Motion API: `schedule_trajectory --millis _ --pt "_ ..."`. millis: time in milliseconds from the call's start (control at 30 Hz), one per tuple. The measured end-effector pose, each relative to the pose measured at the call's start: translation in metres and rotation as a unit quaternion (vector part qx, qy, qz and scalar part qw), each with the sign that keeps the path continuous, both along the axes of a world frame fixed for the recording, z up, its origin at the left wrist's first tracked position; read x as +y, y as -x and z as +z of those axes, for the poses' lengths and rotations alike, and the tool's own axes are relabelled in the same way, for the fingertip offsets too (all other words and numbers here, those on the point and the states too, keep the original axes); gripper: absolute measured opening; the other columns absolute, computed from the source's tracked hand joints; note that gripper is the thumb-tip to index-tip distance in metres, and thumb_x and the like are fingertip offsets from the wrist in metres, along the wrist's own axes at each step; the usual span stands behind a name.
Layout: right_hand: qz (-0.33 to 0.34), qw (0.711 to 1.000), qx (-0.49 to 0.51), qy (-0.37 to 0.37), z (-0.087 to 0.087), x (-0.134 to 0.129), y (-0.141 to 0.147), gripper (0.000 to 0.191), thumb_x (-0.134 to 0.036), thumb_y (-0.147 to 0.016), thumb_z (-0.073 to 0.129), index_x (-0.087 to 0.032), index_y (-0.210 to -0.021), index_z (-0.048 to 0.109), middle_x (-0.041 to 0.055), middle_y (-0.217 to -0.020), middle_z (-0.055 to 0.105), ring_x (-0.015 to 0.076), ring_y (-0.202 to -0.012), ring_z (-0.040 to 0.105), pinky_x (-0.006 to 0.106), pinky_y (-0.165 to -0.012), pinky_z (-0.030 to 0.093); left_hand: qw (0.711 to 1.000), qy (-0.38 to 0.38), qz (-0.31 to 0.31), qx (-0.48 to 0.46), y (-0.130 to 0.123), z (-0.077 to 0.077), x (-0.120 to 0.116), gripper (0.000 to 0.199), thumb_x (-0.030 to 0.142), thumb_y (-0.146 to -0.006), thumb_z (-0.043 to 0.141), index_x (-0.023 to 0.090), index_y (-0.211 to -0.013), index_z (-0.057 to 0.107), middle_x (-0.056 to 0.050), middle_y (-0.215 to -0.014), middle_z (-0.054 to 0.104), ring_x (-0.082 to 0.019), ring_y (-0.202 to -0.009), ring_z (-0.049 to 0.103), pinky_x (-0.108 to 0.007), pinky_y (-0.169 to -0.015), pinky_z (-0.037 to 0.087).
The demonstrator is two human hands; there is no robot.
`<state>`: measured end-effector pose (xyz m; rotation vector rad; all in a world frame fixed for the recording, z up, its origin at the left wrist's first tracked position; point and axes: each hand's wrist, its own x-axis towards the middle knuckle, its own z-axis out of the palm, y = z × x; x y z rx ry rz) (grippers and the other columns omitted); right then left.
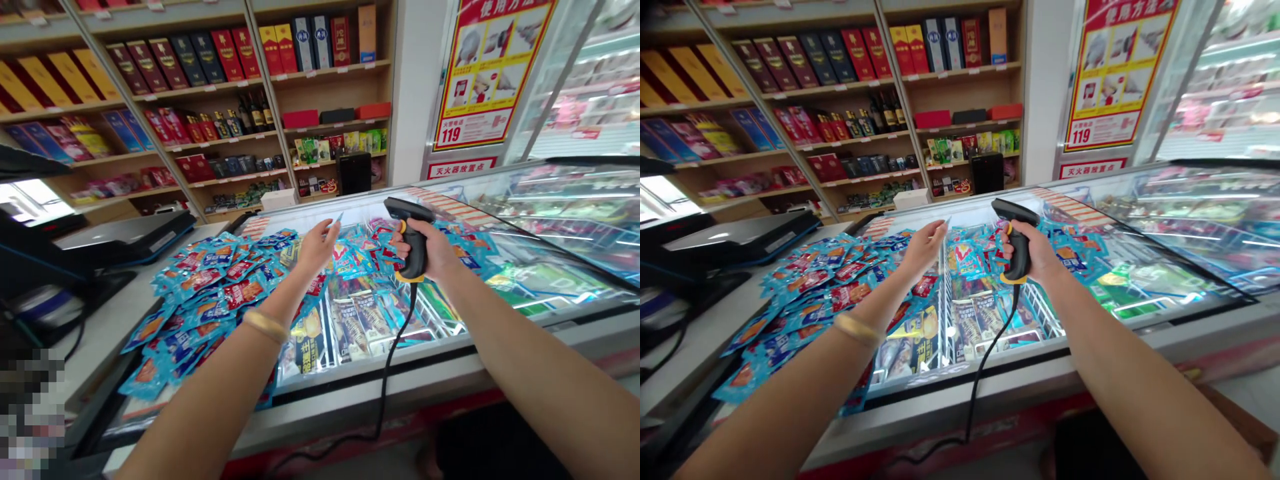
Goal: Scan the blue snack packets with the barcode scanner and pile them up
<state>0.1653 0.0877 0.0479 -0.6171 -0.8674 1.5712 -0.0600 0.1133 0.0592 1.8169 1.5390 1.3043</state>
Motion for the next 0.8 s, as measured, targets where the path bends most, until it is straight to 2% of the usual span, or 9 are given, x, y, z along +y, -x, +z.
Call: schedule_trajectory --millis 67,200,300,400,533,600,700,800 --pt "-0.044 0.999 -0.006 -0.008 -0.003 0.001 -0.026 0.022 -0.035 -0.069 0.07 -0.018 -0.073 0.056 -0.0008 -0.063 0.052 0.0073 -0.046 0.042 0.02 -0.04 0.039 0.998 -0.001 -0.02 0.059 -0.03 0.001 0.003 0.047 0.046 -0.089 0.053 0.015 -0.124 0.061 -0.01 -0.103 0.07 -0.021 -0.089 0.065 -0.031 -0.084 0.049" --pt "-0.107 0.994 -0.006 0.009 -0.009 0.003 -0.067 0.021 -0.034 -0.068 0.07 -0.019 -0.073 0.056 -0.001 -0.063 0.052 0.0079 -0.046 0.044 0.021 -0.04 0.042 0.984 -0.005 -0.067 0.165 -0.086 -0.009 0.004 0.049 0.043 -0.092 0.05 0.018 -0.134 0.055 -0.011 -0.111 0.069 -0.025 -0.105 0.062 -0.035 -0.094 0.046" --pt "-0.146 0.988 0.011 0.04 -0.01 0.005 -0.079 0.02 -0.033 -0.069 0.069 -0.018 -0.072 0.056 -0.0013 -0.061 0.052 0.008 -0.046 0.045 0.02 -0.04 0.043 0.969 0.005 -0.091 0.23 -0.114 -0.023 0.004 0.048 0.039 -0.095 0.047 0.018 -0.138 0.051 -0.014 -0.124 0.063 -0.026 -0.123 0.053 -0.036 -0.103 0.041" --pt "-0.16 0.986 0.021 0.037 -0.009 0.006 -0.078 0.02 -0.034 -0.069 0.068 -0.019 -0.073 0.055 -0.0015 -0.061 0.052 0.0081 -0.046 0.047 0.02 -0.04 0.043 0.96 0.023 -0.091 0.264 -0.128 -0.033 0.005 0.049 0.04 -0.098 0.038 0.02 -0.142 0.046 -0.016 -0.14 0.051 -0.027 -0.133 0.044 -0.042 -0.11 0.035" --pt "-0.148 0.988 0.021 0.024 -0.007 0.004 -0.074 0.02 -0.034 -0.069 0.068 -0.018 -0.075 0.057 -0.0014 -0.062 0.052 0.0079 -0.045 0.046 0.02 -0.038 0.042 0.951 0.048 -0.092 0.292 -0.126 -0.033 0.006 0.053 0.046 -0.098 0.034 0.027 -0.147 0.037 -0.014 -0.148 0.043 -0.033 -0.139 0.035 -0.058 -0.111 0.027" --pt "-0.142 0.989 0.027 0.026 -0.006 0.001 -0.073 0.02 -0.033 -0.069 0.069 -0.018 -0.075 0.058 -0.0017 -0.062 0.052 0.0076 -0.045 0.046 0.02 -0.039 0.042 0.946 0.05 -0.091 0.307 -0.118 -0.028 0.005 0.058 0.05 -0.096 0.037 0.027 -0.149 0.032 -0.015 -0.151 0.039 -0.035 -0.141 0.03 -0.061 -0.111 0.024" --pt "-0.138 0.99 0.035 0.01 -0.006 -0.002 -0.067 0.021 -0.034 -0.069 0.07 -0.019 -0.076 0.057 -0.0022 -0.062 0.052 0.0073 -0.046 0.045 0.019 -0.04 0.042 0.945 0.043 -0.086 0.313 -0.091 -0.017 0.0 0.066 0.05 -0.094 0.043 0.021 -0.151 0.028 -0.017 -0.151 0.038 -0.033 -0.141 0.031 -0.053 -0.113 0.027" --pt "-0.118 0.993 0.024 -0.013 -0.007 -0.005 -0.05 0.022 -0.035 -0.069 0.071 -0.019 -0.075 0.057 -0.0021 -0.063 0.053 0.0072 -0.046 0.045 0.019 -0.04 0.042 0.949 0.038 -0.056 0.309 -0.047 -0.008 -0.005 0.067 0.046 -0.092 0.049 0.016 -0.149 0.031 -0.017 -0.147 0.043 -0.03 -0.137 0.039 -0.044 -0.112 0.032"
